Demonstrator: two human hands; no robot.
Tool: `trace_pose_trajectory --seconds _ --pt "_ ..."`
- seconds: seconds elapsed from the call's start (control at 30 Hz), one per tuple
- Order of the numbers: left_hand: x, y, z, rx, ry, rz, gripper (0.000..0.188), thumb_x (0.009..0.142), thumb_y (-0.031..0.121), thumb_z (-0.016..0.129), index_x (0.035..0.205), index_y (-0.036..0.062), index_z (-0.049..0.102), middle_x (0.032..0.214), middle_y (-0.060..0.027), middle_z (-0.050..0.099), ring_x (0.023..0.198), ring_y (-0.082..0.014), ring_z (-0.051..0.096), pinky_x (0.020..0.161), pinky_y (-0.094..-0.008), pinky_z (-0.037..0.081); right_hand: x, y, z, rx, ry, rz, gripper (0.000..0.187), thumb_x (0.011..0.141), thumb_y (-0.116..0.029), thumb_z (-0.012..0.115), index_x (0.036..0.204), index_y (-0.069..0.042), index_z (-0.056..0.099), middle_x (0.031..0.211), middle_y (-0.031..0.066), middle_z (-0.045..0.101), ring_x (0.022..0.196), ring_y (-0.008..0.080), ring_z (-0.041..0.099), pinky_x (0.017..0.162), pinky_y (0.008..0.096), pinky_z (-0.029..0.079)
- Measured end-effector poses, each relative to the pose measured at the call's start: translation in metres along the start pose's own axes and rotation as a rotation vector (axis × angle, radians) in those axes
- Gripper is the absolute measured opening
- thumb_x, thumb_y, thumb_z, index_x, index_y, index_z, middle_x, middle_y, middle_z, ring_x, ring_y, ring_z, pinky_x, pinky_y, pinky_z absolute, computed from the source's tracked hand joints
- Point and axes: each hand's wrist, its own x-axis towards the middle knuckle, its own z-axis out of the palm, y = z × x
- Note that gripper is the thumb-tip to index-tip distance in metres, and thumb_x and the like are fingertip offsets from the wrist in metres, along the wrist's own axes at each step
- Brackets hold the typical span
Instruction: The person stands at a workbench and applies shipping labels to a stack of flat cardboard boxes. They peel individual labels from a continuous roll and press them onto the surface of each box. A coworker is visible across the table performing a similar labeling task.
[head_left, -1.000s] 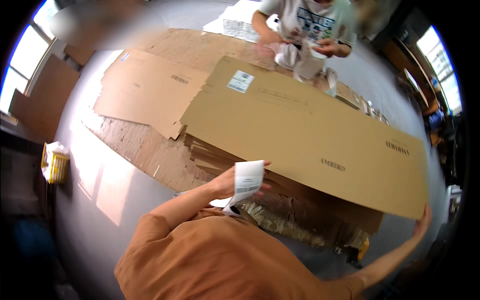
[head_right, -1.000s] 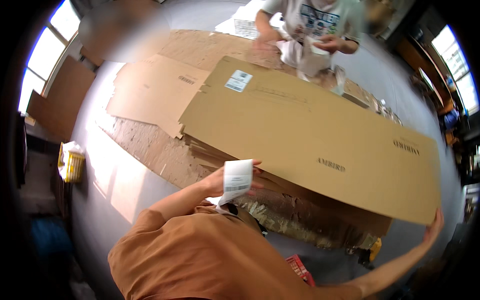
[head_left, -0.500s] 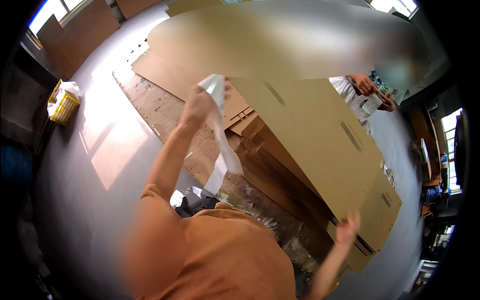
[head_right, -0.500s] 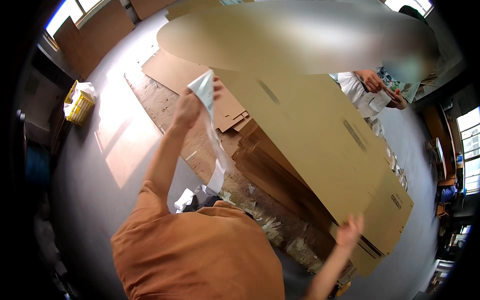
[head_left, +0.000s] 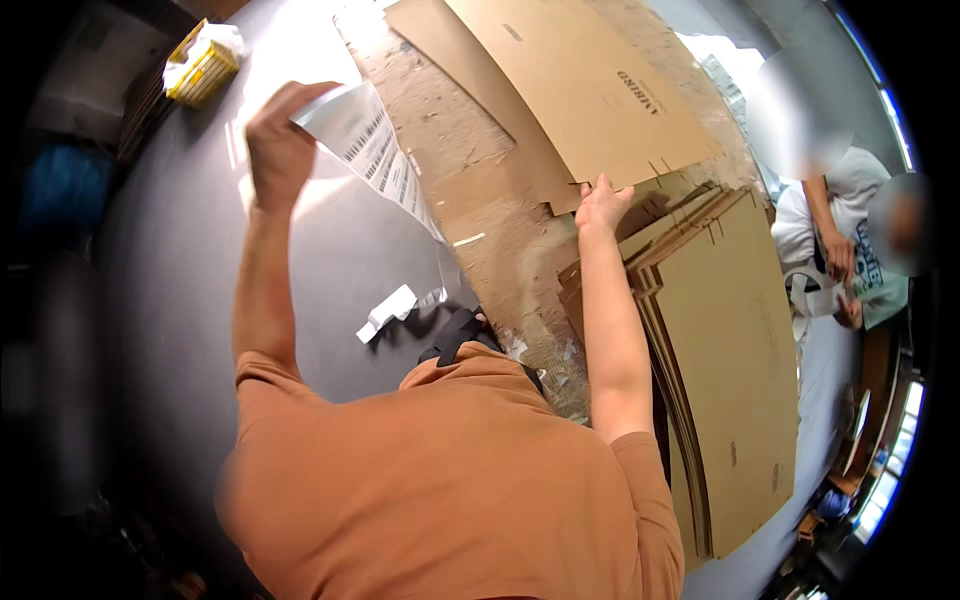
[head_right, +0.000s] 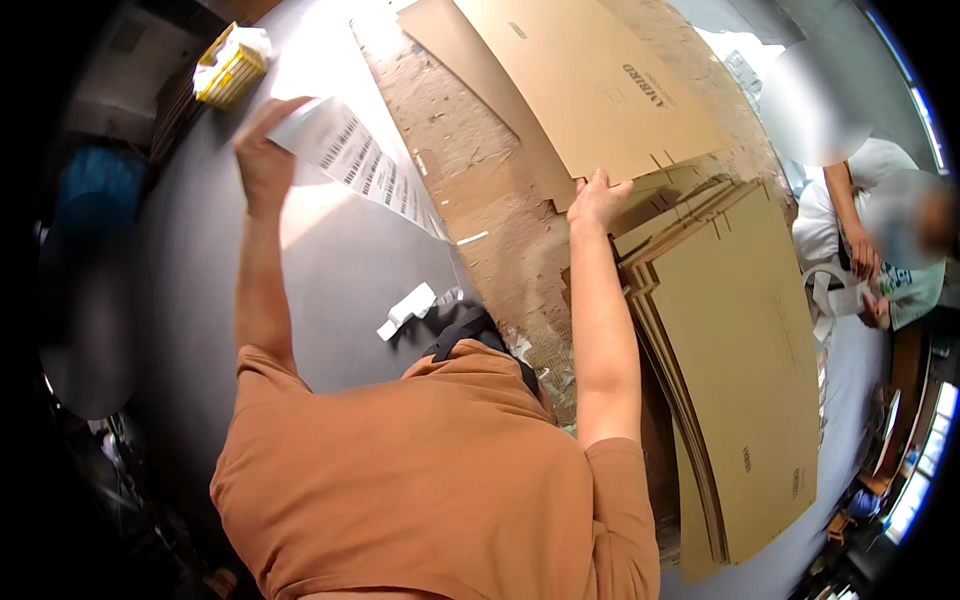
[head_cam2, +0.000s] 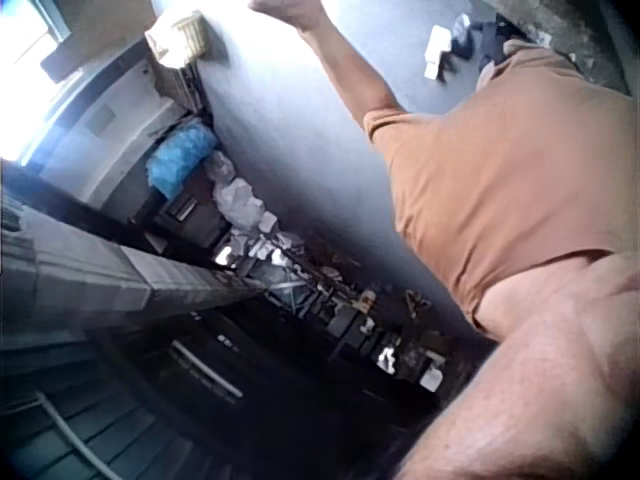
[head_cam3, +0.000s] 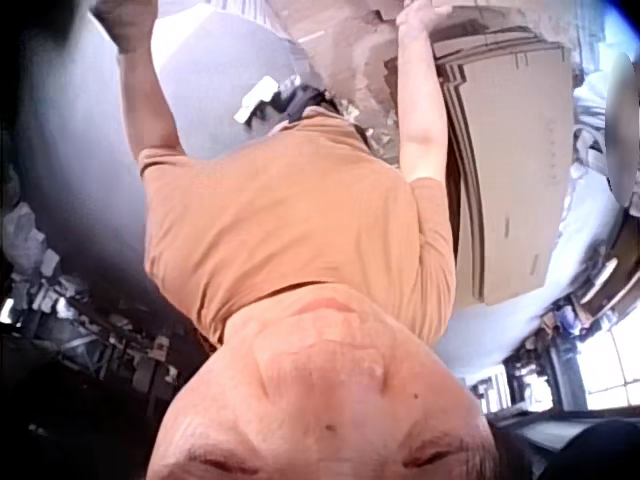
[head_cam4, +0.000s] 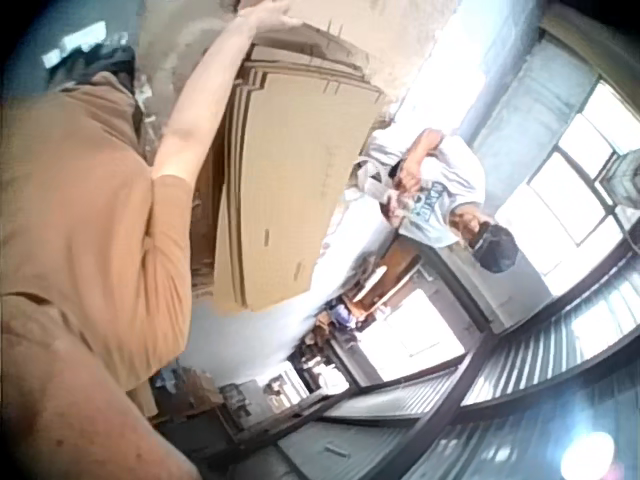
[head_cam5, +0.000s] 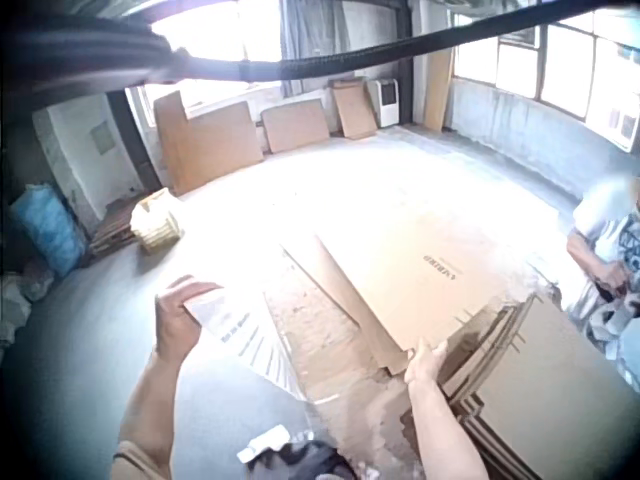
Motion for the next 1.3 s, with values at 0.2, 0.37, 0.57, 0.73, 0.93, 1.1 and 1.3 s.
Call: trace_pose_trajectory --seconds 0.2,0.37,0.57,0.73,0.93,1.1,1.3 --pt "0.057 -0.009 -0.095 0.273 0.187 0.295 0.015 0.079 0.007 0.066 0.094 0.0056 0.069 0.082 -0.0083 0.067 0.076 -0.0182 0.065 0.071 -0.0278 0.05 -0.019 0.0 -0.009 -0.654 -0.326 -0.051 0.073 0.089 -0.009 0.06 0.144 0.001 0.013 0.14 0.0204 0.035 0.126 0.0309 0.041 0.107 0.041 0.03" --pt "0.104 0.069 -0.064 0.179 0.135 0.528 0.017 0.084 0.018 0.062 0.093 0.0054 0.069 0.081 -0.009 0.067 0.075 -0.0196 0.065 0.071 -0.0308 0.05 -0.141 -0.123 0.028 -0.263 -0.951 -0.313 0.078 0.092 -0.034 0.059 0.145 0.003 0.015 0.142 0.0282 0.033 0.134 0.0319 0.033 0.108 0.0386 0.032" --pt "0.113 0.19 0.021 0.074 -0.375 0.417 0.025 0.088 0.03 0.06 0.089 0.0064 0.069 0.077 -0.0094 0.067 0.072 -0.0221 0.066 0.07 -0.0347 0.051 -0.181 -0.179 -0.018 -0.028 -1.005 -0.51 0.064 0.097 -0.04 0.048 0.142 0.0 0.026 0.14 0.0174 0.04 0.132 0.0256 0.037 0.109 0.0387 0.029" --pt "0.111 0.201 0.08 0.464 -1.034 0.326 0.027 0.088 0.027 0.058 0.093 0.0002 0.063 0.078 -0.0136 0.068 0.074 -0.027 0.066 0.072 -0.0384 0.05 -0.171 -0.166 -0.071 -0.583 -0.382 -0.911 0.079 0.085 -0.028 0.068 0.14 0.008 0.023 0.133 0.0247 0.039 0.123 0.0315 0.041 0.104 0.0411 0.032" --pt "0.132 0.201 0.112 0.136 -1.832 -0.078 0.064 0.081 0.008 0.048 0.14 -0.0063 0.029 0.09 -0.0223 0.067 0.079 -0.0262 0.066 0.065 -0.0327 0.049 -0.203 -0.133 -0.07 -0.886 -0.423 -1.258 0.086 0.074 -0.021 0.076 0.139 0.006 0.027 0.136 0.03 0.033 0.122 0.0419 0.039 0.099 0.0467 0.034" --pt "0.136 0.197 0.096 -0.021 -1.907 -0.509 0.059 0.086 0.01 0.042 0.14 -0.007 0.028 0.071 -0.0196 0.062 0.059 -0.022 0.062 0.051 -0.0331 0.048 -0.217 -0.111 -0.051 -0.877 -0.407 -1.339 0.085 0.072 -0.024 0.077 0.136 0.009 0.032 0.135 0.0285 0.037 0.12 0.039 0.042 0.099 0.0459 0.034" --pt "0.141 0.249 0.079 0.214 -1.833 -0.161 0.051 0.088 0.013 0.043 0.132 -0.0121 0.033 0.075 -0.021 0.063 0.062 -0.0241 0.066 0.052 -0.0337 0.052 -0.171 -0.116 -0.028 -0.747 -0.252 -1.325 0.076 0.076 -0.018 0.073 0.134 0.009 0.032 0.135 0.0246 0.039 0.121 0.0367 0.042 0.098 0.0464 0.033"
